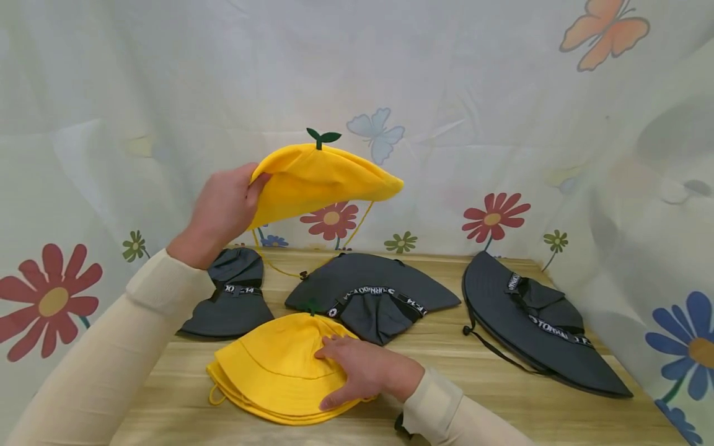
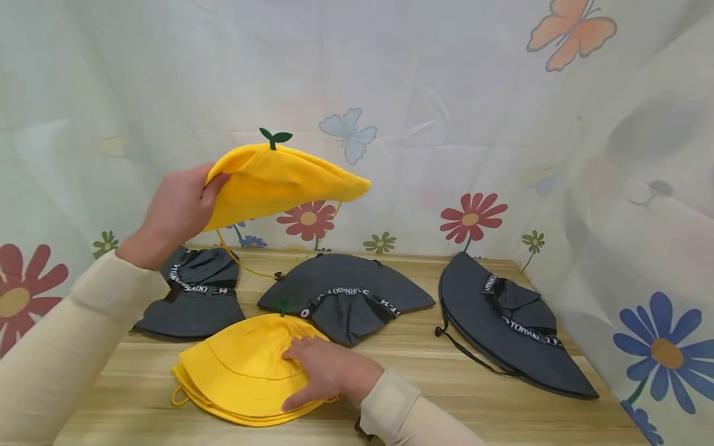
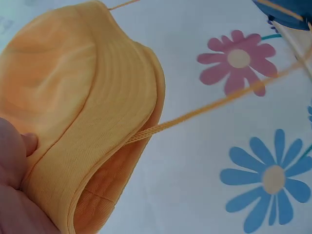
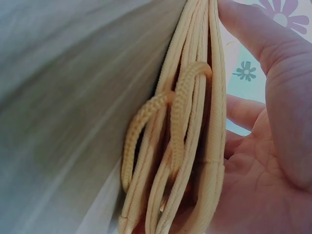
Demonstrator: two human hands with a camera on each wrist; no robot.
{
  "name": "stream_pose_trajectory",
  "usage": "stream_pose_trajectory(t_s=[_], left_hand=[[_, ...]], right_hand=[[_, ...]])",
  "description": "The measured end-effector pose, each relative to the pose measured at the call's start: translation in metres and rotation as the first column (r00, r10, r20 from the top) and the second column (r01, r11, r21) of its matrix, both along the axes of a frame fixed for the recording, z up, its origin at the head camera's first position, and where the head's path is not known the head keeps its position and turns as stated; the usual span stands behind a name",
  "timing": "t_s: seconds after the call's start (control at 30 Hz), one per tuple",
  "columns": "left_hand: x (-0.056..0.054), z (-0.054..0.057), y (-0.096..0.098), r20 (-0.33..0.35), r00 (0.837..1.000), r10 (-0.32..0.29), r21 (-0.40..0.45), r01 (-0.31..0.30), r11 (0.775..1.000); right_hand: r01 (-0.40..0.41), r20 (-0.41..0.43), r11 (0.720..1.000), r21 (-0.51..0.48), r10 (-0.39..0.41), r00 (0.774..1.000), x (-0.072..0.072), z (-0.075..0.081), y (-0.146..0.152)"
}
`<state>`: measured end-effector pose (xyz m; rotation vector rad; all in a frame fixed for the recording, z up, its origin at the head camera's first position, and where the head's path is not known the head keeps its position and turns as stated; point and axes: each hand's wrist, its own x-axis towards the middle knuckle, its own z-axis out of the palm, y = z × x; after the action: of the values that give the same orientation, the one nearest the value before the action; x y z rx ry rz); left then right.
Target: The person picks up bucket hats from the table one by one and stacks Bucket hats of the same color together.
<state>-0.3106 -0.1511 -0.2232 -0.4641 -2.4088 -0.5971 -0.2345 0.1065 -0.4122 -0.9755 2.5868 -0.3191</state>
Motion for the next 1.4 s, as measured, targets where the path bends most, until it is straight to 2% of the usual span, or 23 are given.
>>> stream_pose_trajectory(t_s=[0.23, 0.43, 0.6, 0.77, 0.9, 1.0, 1.07, 1.13, 1.2, 1.3, 1.4], left_hand=[[0.009, 0.018, 0.019, -0.002, 0.999, -0.039, -0.005, 0.039, 0.999], [0.02, 0.028, 0.032, 0.013, 0.996, -0.087, 0.001, 0.087, 0.996], [0.03, 0.034, 0.041, 0.01, 0.988, -0.152, -0.001, 0.152, 0.988], [0.039, 0.034, 0.046, 0.014, 0.975, -0.222, -0.008, 0.222, 0.975], [0.044, 0.034, 0.049, 0.023, 0.965, -0.262, -0.003, 0.263, 0.965], [0.047, 0.034, 0.051, 0.029, 0.96, -0.28, 0.0, 0.28, 0.96], [0.049, 0.034, 0.051, 0.036, 0.957, -0.289, 0.002, 0.289, 0.957], [0.05, 0.034, 0.051, 0.042, 0.955, -0.295, -0.001, 0.295, 0.955], [0.051, 0.034, 0.051, 0.045, 0.952, -0.302, -0.001, 0.303, 0.953], [0.053, 0.034, 0.051, 0.047, 0.949, -0.313, -0.006, 0.313, 0.95], [0.055, 0.033, 0.053, 0.058, 0.945, -0.323, -0.007, 0.323, 0.946]], right_hand=[[-0.007, -0.011, 1.0, -0.015, 0.007, 1.0, -0.001, 0.0, 0.001], [-0.031, -0.029, 0.999, -0.033, 0.03, 0.999, -0.003, -0.002, 0.001], [-0.036, -0.052, 0.999, -0.036, 0.034, 0.998, -0.002, -0.002, 0.003], [-0.069, -0.078, 0.995, -0.066, 0.064, 0.995, 0.001, 0.003, 0.008], [-0.118, -0.088, 0.984, -0.136, 0.106, 0.99, 0.006, 0.017, 0.016], [-0.154, -0.098, 0.964, -0.215, 0.135, 0.986, 0.012, 0.038, 0.021], [-0.194, -0.141, 0.94, -0.282, 0.159, 0.977, 0.018, 0.054, 0.024], [-0.246, -0.229, 0.91, -0.335, 0.175, 0.958, 0.024, 0.072, 0.027], [-0.316, -0.345, 0.87, -0.378, 0.184, 0.92, 0.029, 0.091, 0.029], [-0.424, -0.513, 0.801, -0.424, 0.173, 0.84, 0.034, 0.123, 0.032], [-0.526, -0.654, 0.716, -0.458, 0.129, 0.745, 0.037, 0.153, 0.038]])
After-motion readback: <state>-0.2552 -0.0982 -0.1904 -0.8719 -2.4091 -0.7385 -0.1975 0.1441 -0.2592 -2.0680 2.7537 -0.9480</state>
